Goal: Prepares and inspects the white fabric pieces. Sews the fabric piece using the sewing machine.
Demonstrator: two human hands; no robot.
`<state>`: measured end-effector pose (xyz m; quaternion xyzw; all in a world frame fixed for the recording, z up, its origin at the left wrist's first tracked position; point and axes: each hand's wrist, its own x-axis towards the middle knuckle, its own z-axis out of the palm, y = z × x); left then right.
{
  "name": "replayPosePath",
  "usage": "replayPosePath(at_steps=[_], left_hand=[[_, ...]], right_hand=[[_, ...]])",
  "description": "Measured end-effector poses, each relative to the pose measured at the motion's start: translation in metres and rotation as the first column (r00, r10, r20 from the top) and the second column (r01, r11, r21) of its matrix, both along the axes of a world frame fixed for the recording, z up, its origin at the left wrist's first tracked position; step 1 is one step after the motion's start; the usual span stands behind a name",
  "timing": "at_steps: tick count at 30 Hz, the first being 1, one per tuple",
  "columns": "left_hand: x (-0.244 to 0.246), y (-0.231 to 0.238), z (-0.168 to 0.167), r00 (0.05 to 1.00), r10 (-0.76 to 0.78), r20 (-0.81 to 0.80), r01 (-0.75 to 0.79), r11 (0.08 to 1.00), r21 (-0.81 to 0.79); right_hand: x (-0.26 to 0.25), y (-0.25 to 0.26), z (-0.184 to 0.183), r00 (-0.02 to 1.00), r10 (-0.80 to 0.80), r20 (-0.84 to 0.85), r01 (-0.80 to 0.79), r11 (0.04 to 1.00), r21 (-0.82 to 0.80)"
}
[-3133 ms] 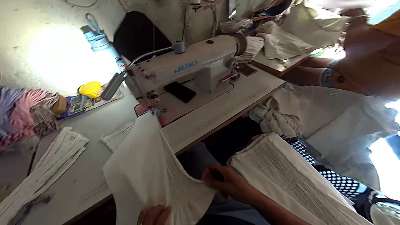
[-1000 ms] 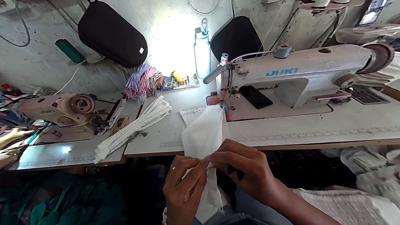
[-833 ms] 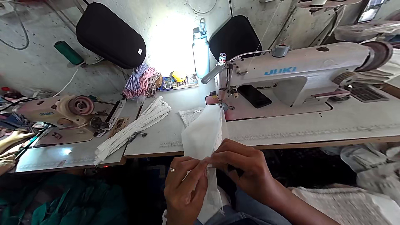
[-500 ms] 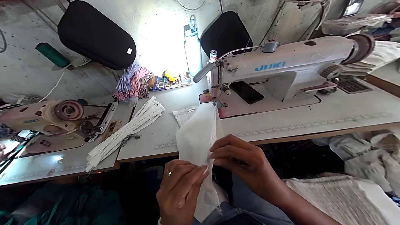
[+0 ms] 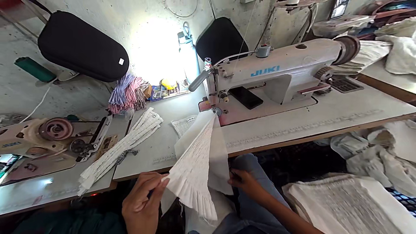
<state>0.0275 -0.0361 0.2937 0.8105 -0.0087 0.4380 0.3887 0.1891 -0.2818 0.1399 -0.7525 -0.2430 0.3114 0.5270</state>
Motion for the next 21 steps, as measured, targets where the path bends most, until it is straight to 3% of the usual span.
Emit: replayPosePath(at_steps=[4, 6, 8, 10, 13, 16, 21], left_hand=[[0.007, 0.013, 0.001, 1.0, -0.011, 0.026, 0.011, 1.0, -0.017], [0.012, 0.021, 0.004, 0.999, -0.037, 0.034, 0.038, 0.999, -0.015], [0.017, 0.033, 0.008, 0.998, -0.059, 0.034, 0.059, 0.998, -0.011], [0.021, 0.048, 0.013, 0.998, -0.058, 0.025, 0.059, 0.998, -0.022], [0.024, 0.065, 0.018, 1.0, -0.022, 0.001, 0.022, 0.997, -0.071], [0.022, 0.06, 0.022, 0.998, -0.053, -0.019, 0.052, 0.998, -0.036], [0.018, 0.009, 0.024, 0.988, -0.152, -0.016, 0.152, 0.988, 0.003]], right_hand=[[-0.053, -0.028, 0.036, 0.94, -0.239, 0.243, 0.177, 0.952, 0.252], [-0.057, -0.029, 0.05, 0.88, -0.268, 0.392, 0.088, 0.904, 0.418], [-0.048, -0.027, 0.064, 0.83, -0.203, 0.519, -0.111, 0.852, 0.511], [-0.039, -0.02, 0.081, 0.748, -0.134, 0.65, -0.288, 0.817, 0.499], [-0.031, -0.004, 0.099, 0.574, -0.129, 0.809, -0.411, 0.809, 0.421], [-0.031, 0.012, 0.116, 0.49, -0.155, 0.858, -0.427, 0.815, 0.391], [-0.032, 0.034, 0.145, 0.407, -0.252, 0.878, -0.396, 0.817, 0.419]])
